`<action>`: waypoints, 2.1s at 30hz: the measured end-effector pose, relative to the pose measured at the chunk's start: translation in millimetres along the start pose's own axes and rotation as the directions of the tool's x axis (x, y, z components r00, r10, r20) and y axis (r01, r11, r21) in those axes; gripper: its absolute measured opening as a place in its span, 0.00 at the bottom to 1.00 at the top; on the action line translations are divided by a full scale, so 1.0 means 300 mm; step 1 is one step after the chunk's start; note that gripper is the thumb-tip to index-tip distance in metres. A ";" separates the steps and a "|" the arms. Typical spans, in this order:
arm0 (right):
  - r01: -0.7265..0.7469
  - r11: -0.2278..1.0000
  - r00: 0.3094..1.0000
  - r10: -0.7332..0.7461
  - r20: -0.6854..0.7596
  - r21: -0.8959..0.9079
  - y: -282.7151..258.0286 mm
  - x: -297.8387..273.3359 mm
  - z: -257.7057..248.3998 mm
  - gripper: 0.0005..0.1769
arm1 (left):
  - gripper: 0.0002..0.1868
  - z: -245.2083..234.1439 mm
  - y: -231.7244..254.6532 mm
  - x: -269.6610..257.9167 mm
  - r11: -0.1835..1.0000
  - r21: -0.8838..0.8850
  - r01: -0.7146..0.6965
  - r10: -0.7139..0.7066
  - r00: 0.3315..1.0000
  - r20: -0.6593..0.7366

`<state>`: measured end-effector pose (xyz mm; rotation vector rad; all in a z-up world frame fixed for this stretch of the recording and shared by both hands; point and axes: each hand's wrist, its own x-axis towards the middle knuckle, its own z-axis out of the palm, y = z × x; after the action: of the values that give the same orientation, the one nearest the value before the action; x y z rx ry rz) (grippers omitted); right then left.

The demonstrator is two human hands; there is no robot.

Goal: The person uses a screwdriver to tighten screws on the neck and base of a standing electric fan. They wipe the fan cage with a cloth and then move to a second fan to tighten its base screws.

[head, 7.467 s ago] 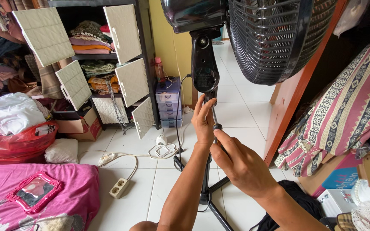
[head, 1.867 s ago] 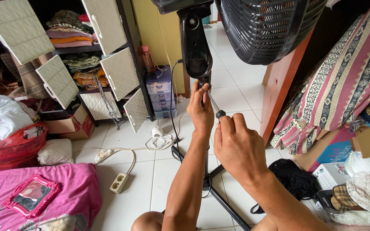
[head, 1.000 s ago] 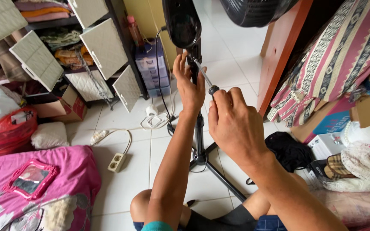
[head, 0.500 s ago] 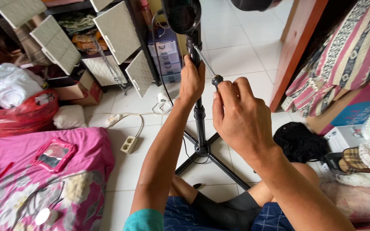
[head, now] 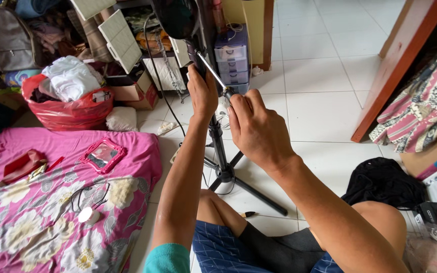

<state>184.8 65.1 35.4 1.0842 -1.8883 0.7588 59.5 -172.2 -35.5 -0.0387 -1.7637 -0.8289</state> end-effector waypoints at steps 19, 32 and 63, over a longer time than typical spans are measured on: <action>-0.030 1.000 0.997 0.030 0.068 0.002 0.098 0.123 0.134 0.08 | 0.08 0.116 -0.135 0.128 0.993 -0.098 0.060 -0.062 0.998 -0.024; -0.110 0.991 0.992 0.114 0.052 -0.072 0.247 0.049 0.080 0.12 | 0.13 0.372 -0.073 0.058 0.985 -0.172 0.015 -0.005 0.998 0.060; 0.002 0.999 0.990 -0.008 0.140 0.040 0.087 0.145 0.206 0.11 | 0.10 0.035 -0.221 0.091 0.999 0.031 0.029 -0.024 0.989 -0.149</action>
<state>126.8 10.1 39.9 1.1941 -1.9946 0.7371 13.0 -226.4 -47.3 0.0669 -1.6405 -0.8006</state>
